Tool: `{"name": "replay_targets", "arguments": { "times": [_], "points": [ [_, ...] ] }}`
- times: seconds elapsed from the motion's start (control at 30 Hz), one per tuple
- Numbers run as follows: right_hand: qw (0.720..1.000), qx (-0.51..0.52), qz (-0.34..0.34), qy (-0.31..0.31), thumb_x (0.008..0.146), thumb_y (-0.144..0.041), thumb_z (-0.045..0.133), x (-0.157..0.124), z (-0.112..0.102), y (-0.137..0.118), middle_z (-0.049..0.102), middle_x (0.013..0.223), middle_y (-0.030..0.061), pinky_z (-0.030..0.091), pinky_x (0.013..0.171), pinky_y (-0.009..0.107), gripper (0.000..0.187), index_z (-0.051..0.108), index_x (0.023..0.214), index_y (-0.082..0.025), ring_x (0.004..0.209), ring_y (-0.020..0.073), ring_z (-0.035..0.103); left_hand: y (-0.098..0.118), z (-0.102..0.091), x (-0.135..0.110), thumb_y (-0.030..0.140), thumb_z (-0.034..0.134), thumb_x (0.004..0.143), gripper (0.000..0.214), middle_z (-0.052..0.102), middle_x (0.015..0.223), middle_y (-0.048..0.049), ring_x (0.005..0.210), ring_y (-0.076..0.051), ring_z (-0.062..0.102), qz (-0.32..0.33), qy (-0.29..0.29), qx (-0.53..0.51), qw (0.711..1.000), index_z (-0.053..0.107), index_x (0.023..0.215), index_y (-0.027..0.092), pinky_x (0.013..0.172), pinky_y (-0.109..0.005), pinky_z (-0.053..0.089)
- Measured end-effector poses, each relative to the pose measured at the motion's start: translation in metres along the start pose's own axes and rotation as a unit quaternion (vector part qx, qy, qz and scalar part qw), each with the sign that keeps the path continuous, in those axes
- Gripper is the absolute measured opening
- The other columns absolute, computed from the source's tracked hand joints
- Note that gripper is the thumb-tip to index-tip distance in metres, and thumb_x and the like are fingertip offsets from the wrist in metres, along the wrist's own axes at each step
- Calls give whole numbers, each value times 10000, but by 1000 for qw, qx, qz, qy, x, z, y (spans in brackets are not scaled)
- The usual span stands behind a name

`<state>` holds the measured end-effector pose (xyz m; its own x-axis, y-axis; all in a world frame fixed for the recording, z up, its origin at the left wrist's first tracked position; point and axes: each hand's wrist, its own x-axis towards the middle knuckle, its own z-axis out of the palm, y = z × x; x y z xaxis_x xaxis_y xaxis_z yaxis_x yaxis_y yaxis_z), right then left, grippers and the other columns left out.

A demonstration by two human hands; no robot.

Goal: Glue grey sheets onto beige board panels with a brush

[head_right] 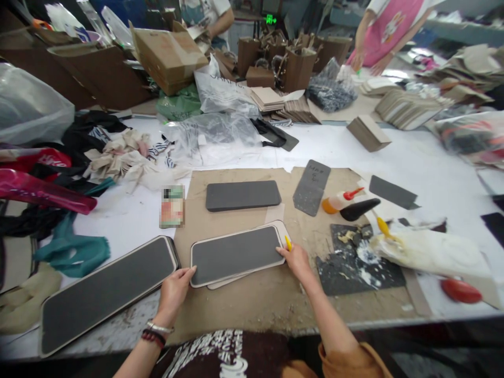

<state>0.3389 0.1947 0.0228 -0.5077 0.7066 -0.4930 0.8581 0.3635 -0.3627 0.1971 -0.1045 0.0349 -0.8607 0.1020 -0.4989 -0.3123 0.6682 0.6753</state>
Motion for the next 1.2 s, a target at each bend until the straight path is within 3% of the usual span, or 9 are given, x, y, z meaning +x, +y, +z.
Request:
{"name": "replay_targets", "arguments": {
  "times": [0.23, 0.4, 0.6, 0.93, 1.2],
  "points": [
    [1000, 6, -16, 0, 709, -417, 545, 1, 0, 1, 517, 502, -13, 295, 515, 234, 272, 499, 566, -190, 532, 151, 500, -11, 1, 3, 642, 445, 682, 521, 605, 540, -52, 572, -209, 541, 23, -1, -37, 999, 615, 564, 164, 519, -282, 378],
    [1000, -8, -18, -15, 708, -435, 526, 5, -1, 3, 503, 481, -12, 299, 513, 240, 291, 495, 550, -193, 523, 156, 495, -5, 2, 5, 619, 405, 723, 511, 583, 542, -40, 551, -179, 516, 25, 0, -77, 997, 590, 577, 166, 509, -269, 373],
    [999, -11, -15, -33, 709, -425, 521, 6, -3, 0, 496, 461, -11, 299, 509, 245, 293, 493, 531, -194, 514, 158, 497, -3, 6, 15, 534, 499, 639, 402, 640, 635, -49, 639, -195, 556, 24, 17, -64, 998, 636, 637, 156, 589, -281, 407],
    [1000, -9, -17, -4, 730, -346, 539, -1, -3, -4, 544, 538, -3, 303, 521, 226, 217, 505, 594, -180, 539, 142, 497, 1, 3, 16, 512, 510, 581, 365, 692, 691, -82, 705, -268, 606, -6, 26, -17, 1000, 645, 653, 180, 636, -334, 420],
    [1000, -9, -24, -18, 737, -304, 545, 0, -3, -3, 529, 543, -2, 288, 539, 227, 193, 532, 598, -170, 551, 140, 490, 0, 5, 18, 522, 504, 582, 381, 697, 712, -86, 718, -271, 614, -10, 23, 3, 1000, 650, 659, 180, 646, -339, 426]
  ]
}}
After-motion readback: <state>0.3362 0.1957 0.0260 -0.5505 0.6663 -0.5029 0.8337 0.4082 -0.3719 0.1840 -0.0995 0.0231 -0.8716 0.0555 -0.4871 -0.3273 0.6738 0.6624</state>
